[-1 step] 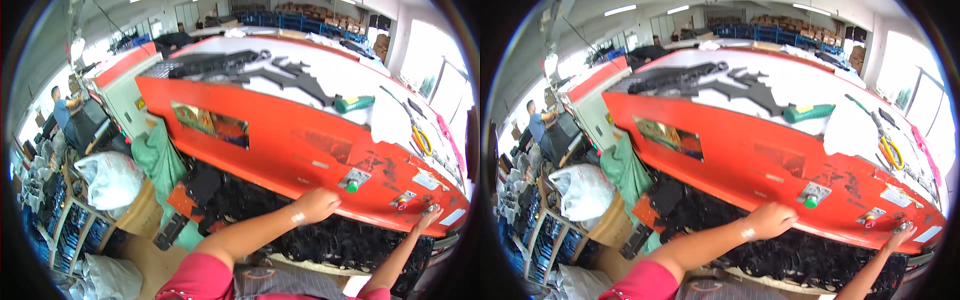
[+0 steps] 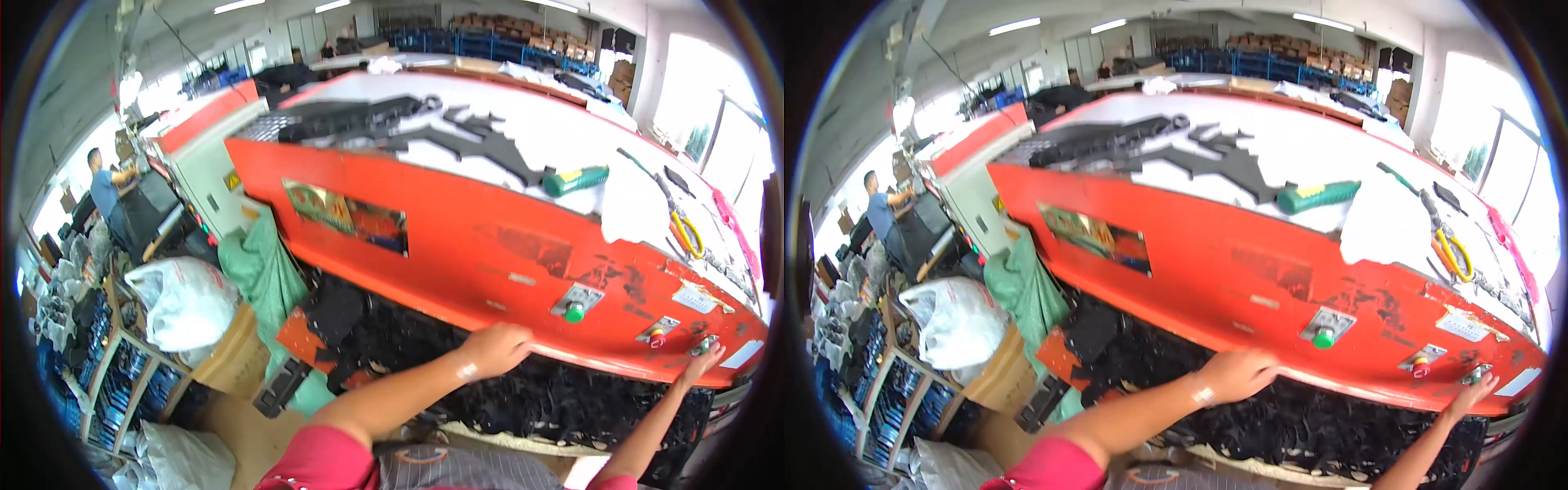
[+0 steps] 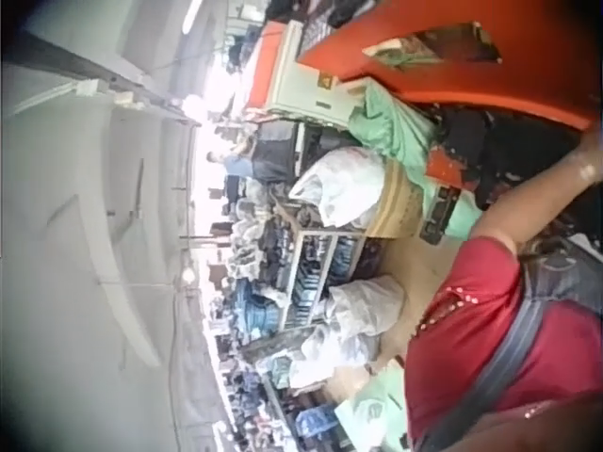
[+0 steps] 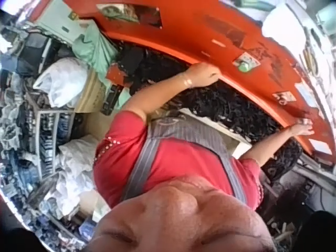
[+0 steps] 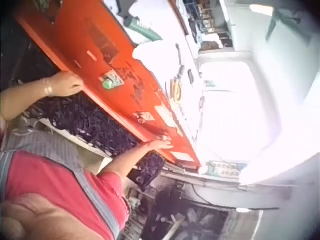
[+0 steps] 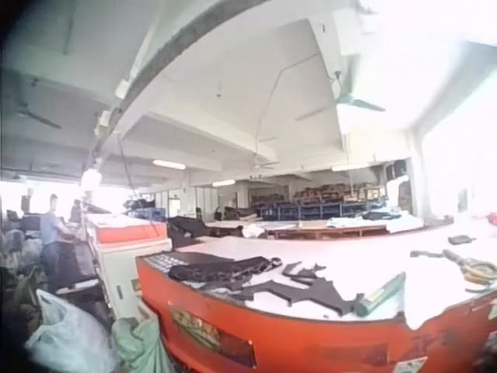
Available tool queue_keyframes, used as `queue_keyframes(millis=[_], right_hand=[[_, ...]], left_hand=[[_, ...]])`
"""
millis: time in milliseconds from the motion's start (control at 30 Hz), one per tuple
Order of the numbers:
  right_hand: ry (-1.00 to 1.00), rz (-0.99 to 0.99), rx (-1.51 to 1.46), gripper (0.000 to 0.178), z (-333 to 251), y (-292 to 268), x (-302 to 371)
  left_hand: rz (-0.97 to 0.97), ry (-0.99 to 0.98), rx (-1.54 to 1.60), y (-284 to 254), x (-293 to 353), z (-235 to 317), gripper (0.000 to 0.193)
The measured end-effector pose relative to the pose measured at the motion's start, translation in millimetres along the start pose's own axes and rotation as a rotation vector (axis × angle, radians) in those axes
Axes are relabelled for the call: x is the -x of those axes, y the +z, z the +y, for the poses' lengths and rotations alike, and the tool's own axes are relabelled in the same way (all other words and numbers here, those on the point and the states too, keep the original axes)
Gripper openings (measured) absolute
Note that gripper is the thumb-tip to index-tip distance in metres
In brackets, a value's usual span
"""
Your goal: Operate a hydraulic cutting machine to cut out shoe components from a sheet of material using metal dies.
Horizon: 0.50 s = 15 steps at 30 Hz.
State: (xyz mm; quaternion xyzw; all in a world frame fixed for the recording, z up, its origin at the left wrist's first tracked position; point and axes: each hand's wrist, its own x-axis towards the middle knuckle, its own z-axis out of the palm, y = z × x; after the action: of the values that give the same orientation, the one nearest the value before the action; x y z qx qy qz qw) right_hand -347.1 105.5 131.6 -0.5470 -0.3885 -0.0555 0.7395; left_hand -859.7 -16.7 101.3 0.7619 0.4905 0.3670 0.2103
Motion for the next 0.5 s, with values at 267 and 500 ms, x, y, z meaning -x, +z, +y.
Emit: queue_keyframes(millis=[267,500], right_hand=[[-0.227,-0.175,-0.324,0.046,-121.9,17.7,63.2],[-0.531,-0.847,-0.648,0.040,-271.8,111.8,328.0]], left_hand=[[0.005,-0.321,-0.401,1.2,183.7,-36.1,0.030],[0.191,-0.277,-0.490,10.7,193.8,-48.7,0.028]])
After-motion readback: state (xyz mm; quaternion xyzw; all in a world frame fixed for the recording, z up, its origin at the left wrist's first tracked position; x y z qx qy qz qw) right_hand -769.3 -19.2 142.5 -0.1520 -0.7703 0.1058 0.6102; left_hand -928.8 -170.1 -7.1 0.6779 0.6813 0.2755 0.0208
